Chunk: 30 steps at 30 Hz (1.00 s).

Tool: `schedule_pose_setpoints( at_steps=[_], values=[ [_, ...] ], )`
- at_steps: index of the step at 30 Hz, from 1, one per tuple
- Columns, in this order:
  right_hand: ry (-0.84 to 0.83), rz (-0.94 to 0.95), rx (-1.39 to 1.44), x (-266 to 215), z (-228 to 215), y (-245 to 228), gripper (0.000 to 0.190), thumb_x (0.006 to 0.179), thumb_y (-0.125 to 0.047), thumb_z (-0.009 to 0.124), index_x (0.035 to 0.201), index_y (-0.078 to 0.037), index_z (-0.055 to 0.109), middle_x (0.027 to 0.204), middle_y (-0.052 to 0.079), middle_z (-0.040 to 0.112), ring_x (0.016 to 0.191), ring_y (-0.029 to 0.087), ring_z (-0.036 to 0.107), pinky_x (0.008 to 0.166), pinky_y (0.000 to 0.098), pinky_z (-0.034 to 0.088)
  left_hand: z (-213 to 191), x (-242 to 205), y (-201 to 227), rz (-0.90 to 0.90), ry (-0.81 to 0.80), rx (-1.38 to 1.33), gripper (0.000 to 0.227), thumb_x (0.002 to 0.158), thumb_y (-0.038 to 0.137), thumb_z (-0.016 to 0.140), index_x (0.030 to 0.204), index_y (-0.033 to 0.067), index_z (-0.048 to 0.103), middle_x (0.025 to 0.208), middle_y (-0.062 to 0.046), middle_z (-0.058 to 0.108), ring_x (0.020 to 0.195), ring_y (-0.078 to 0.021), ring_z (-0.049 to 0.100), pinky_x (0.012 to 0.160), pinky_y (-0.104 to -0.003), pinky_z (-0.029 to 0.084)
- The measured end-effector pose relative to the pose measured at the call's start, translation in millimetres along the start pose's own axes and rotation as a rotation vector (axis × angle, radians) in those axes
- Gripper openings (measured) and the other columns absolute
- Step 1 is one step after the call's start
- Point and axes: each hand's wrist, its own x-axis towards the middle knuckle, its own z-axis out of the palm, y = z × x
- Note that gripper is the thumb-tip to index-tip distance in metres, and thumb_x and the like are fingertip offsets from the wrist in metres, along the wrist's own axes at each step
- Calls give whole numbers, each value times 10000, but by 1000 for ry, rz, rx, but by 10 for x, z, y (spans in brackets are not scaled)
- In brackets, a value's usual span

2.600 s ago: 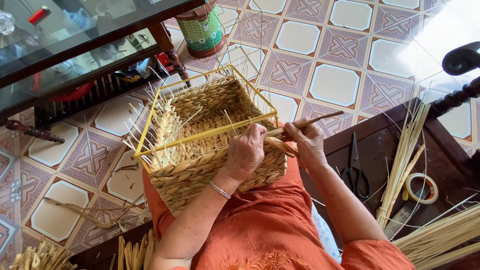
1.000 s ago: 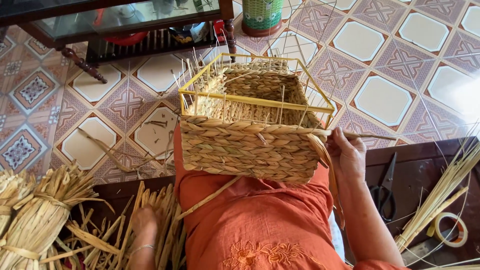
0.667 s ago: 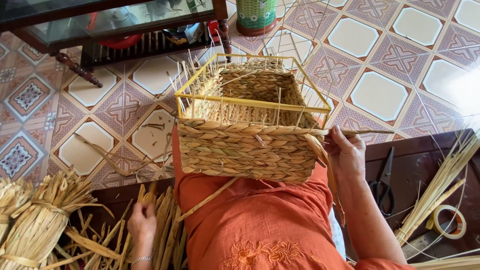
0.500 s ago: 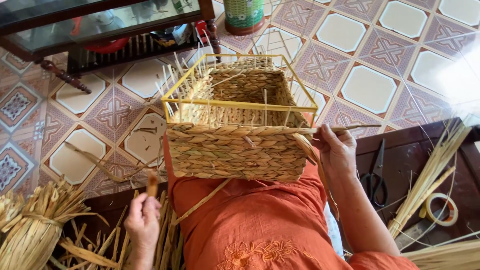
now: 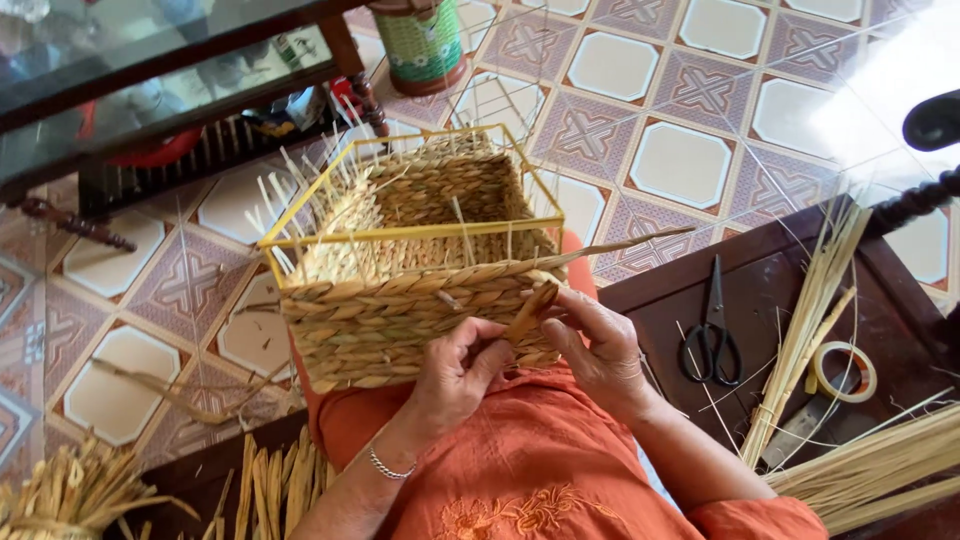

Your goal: The person weaves dried plant stalks through a metal frame by hand to create a basket, using shears to trim excess fibers. They thread and tuck the stalks into the weave to secure the edges and build the structure.

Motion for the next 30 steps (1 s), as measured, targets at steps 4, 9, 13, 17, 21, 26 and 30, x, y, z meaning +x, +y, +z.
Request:
schedule_pose_setpoints(
  at_steps=[4, 9, 13, 17, 21, 26, 30],
  values=[
    [131, 248, 652, 90, -192, 53, 184, 1032, -133, 522, 1143, -14, 610, 1057, 183, 736, 963, 253, 743, 877, 406, 622, 64, 217, 54, 302, -31, 177, 206, 1025, 172, 649, 1137, 0, 640, 960, -76, 718, 772, -126, 694, 691, -250, 620],
    [453, 201, 1270, 237, -1277, 551, 219, 1243, -180, 492, 1103, -23, 554, 932, 125, 622, 818, 243, 630, 814, 440, 564, -56, 523, 102, 256, 36, 541, 212, 998, 146, 664, 1143, -8, 658, 893, -106, 735, 574, -167, 664, 506, -265, 567],
    [757, -96, 526, 364, -1892, 584, 161, 1215, -101, 473, 1250, 12, 582, 995, 133, 614, 845, 257, 604, 801, 377, 543, 18, 712, 79, 510, 124, 664, 254, 1009, 106, 654, 1221, -32, 626, 937, -141, 709, 730, -221, 717, 636, -303, 610],
    [640, -347, -445, 366, -1908, 537, 164, 1127, 102, 644, 1276, 57, 590, 1160, 167, 671, 973, 242, 650, 900, 283, 570, 157, 869, 245, 478, 87, 824, 309, 930, 83, 703, 1202, -53, 648, 936, -164, 691, 652, -258, 702, 560, -335, 594],
    [215, -192, -471, 593, -1046, -152, 148, 948, 9, 805, 1038, -53, 704, 911, 64, 704, 702, 132, 664, 626, 239, 514, 183, 874, 121, 617, 139, 820, 174, 977, 49, 664, 1131, -24, 631, 1020, -135, 661, 854, -260, 720, 695, -333, 624],
    [30, -369, -519, 633, -412, -44, 138, 873, -116, 769, 926, -60, 655, 1029, 64, 672, 943, 283, 656, 807, 408, 533, 141, 769, -45, 704, 113, 868, 73, 993, -13, 611, 1065, -13, 611, 1156, -164, 623, 1024, -274, 675, 825, -351, 637],
    [-46, -251, -507, 596, -304, 32, 139, 886, -149, 754, 936, -60, 660, 1083, 79, 645, 901, 273, 662, 764, 413, 527, 91, 714, 131, 754, 85, 767, 84, 979, -10, 625, 1049, -37, 590, 1275, -194, 595, 1086, -288, 679, 876, -374, 636]
  ],
)
